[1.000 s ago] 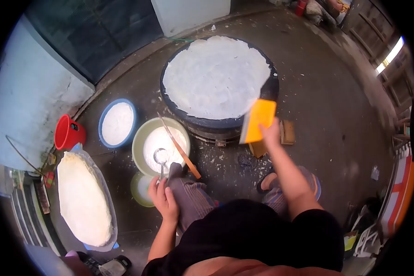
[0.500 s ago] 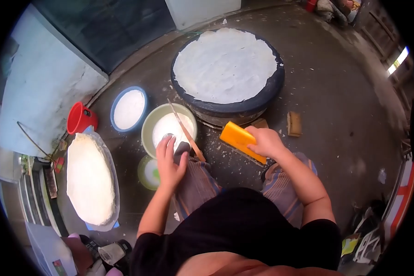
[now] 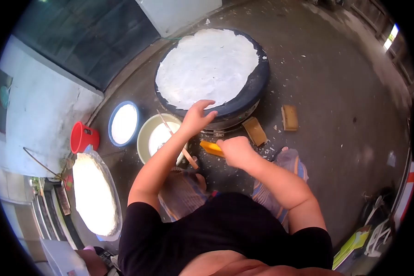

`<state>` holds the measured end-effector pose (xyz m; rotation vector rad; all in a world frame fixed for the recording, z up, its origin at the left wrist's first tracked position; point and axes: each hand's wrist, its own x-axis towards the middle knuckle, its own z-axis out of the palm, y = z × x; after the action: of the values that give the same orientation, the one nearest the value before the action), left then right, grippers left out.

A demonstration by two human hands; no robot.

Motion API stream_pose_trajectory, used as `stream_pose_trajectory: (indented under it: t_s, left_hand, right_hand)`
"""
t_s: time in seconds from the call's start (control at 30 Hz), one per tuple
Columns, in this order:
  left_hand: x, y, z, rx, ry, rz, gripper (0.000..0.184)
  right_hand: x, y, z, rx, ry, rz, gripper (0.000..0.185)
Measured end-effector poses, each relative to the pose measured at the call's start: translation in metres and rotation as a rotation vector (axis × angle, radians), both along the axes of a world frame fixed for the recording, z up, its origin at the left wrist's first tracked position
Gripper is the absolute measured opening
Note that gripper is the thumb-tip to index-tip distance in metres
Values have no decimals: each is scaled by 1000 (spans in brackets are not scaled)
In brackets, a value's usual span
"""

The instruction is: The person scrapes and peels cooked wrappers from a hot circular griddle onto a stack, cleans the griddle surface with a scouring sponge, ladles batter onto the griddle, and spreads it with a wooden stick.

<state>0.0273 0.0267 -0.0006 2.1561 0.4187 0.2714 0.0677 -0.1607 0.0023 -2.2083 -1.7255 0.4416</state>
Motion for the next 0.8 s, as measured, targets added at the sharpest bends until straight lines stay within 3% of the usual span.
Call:
stream_pose_trajectory:
  t_s: [0.03, 0.1, 0.17, 0.33, 0.47, 0.63, 0.8]
  left_hand:
    - [15, -2, -6, 1, 9, -9, 36]
    - [41, -9, -16, 361, -88, -104, 36]
    - [55, -13, -23, 416, -73, -90, 40]
    - [65, 3, -45, 801, 268, -41, 50]
    - [51, 18, -56, 938, 307, -50, 46]
    - [35, 39, -78, 1094, 90, -63, 31]
    - [26, 48, -82, 1122, 57, -6, 19]
  right_hand:
    - [-4, 1, 1, -59, -40, 25, 27]
    - [-15, 1, -6, -116, -79, 57, 18]
    - [-22, 0, -14, -152, -46, 136, 14]
    - [-34, -3, -18, -125, 16, 195, 11]
    - [-34, -8, -14, -113, 20, 193, 10]
    - [-35, -9, -17, -129, 15, 202, 11]
    - [-36, -9, -20, -124, 48, 185, 11]
